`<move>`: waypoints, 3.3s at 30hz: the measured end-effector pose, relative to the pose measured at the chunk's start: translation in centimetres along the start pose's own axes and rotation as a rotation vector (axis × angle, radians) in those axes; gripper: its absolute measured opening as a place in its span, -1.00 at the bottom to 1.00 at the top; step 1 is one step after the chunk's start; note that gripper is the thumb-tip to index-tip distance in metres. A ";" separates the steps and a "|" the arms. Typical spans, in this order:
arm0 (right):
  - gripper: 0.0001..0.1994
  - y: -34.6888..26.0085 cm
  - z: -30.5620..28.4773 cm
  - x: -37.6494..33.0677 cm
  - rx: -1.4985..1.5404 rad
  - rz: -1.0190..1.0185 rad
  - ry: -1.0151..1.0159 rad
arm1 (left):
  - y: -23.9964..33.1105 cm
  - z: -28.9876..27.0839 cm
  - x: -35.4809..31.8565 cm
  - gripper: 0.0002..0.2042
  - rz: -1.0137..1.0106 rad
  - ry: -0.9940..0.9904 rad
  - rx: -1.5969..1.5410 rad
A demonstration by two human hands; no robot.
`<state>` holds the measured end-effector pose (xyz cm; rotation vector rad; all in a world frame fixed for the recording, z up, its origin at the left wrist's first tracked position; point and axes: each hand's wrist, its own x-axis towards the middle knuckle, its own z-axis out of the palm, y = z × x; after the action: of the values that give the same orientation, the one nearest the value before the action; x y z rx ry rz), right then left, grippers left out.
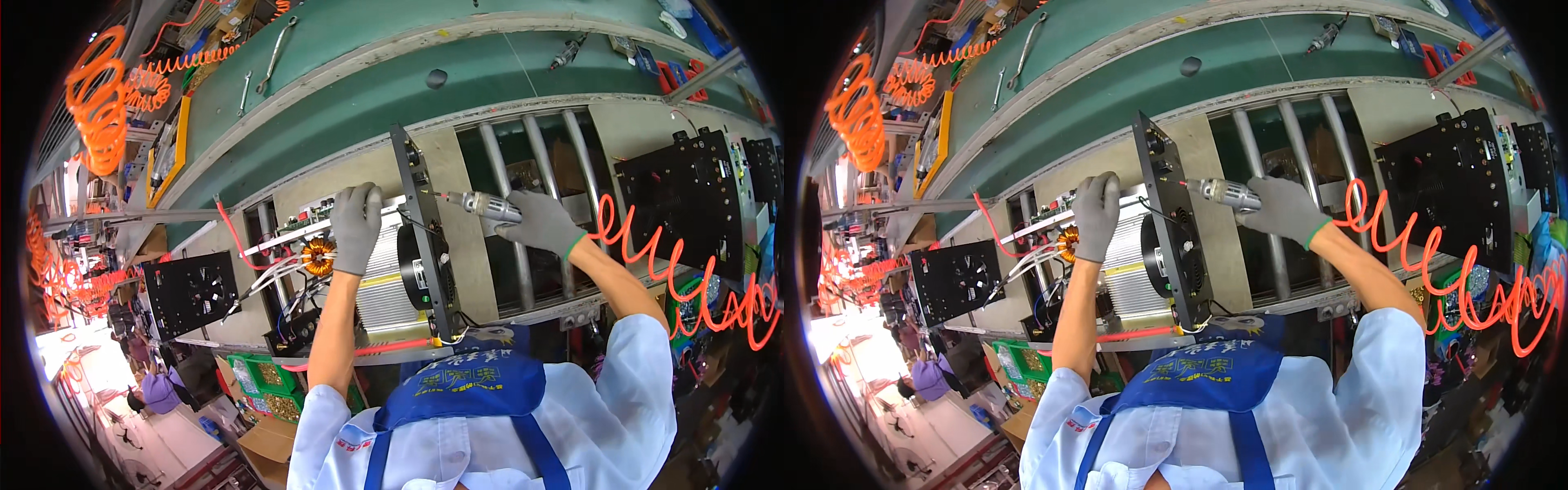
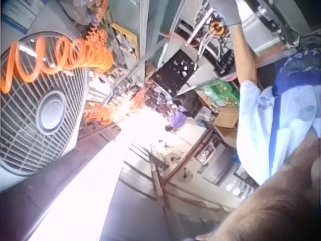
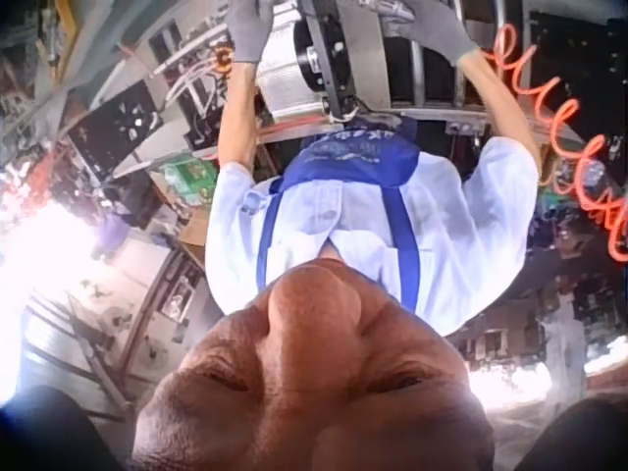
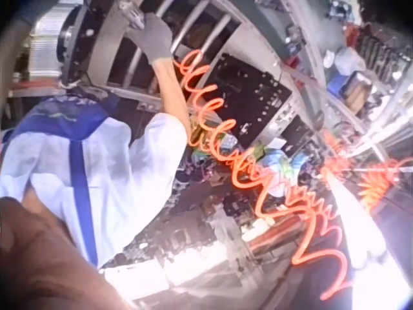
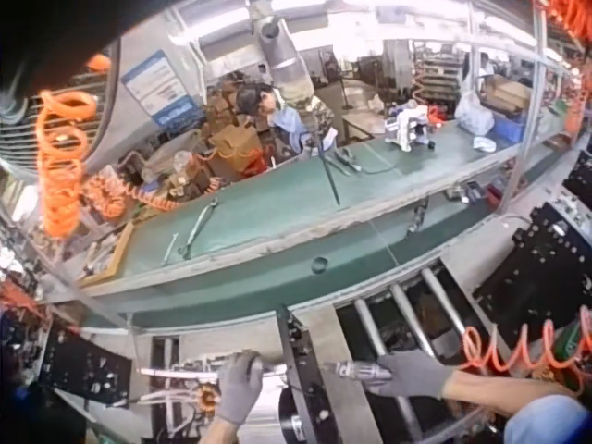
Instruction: The person assembles an electronic device on a workbench, using a power drill to secure components and connecting various wires to a circuit board. They handle a large copper coil and a metal heatsink, integrating them into the assembly while another worker sorts parts nearby.
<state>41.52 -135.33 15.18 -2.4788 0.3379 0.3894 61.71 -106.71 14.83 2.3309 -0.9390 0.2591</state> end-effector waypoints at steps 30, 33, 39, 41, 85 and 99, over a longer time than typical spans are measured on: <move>-0.43 2.5 -2.3 10.6 -0.341 -0.293 -0.116 | -4.3 3.7 0.1 -0.76 0.116 -0.072 0.202; -0.43 2.1 -2.5 10.6 -0.320 -0.291 -0.101 | -4.5 3.5 -0.2 -0.74 0.142 -0.039 0.227; -0.48 3.9 -1.2 6.7 -0.303 -0.152 -0.007 | -5.2 3.4 -0.3 -0.73 0.148 -0.082 0.206; -0.51 5.0 -0.5 2.9 -0.254 -0.086 0.010 | -5.8 3.3 -0.9 -0.76 0.180 -0.052 0.114; -0.46 -7.0 22.8 -12.2 1.403 0.423 -0.324 | 5.1 2.7 -8.8 -0.74 -0.044 -0.102 -0.040; -0.64 -5.5 12.6 -11.0 1.512 0.229 0.723 | -8.5 5.7 -9.8 -0.65 -0.646 -0.115 -0.788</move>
<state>30.65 -121.83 12.07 -0.9822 0.8097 -0.5563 60.13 -99.82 2.57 1.7736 -0.2096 -0.4402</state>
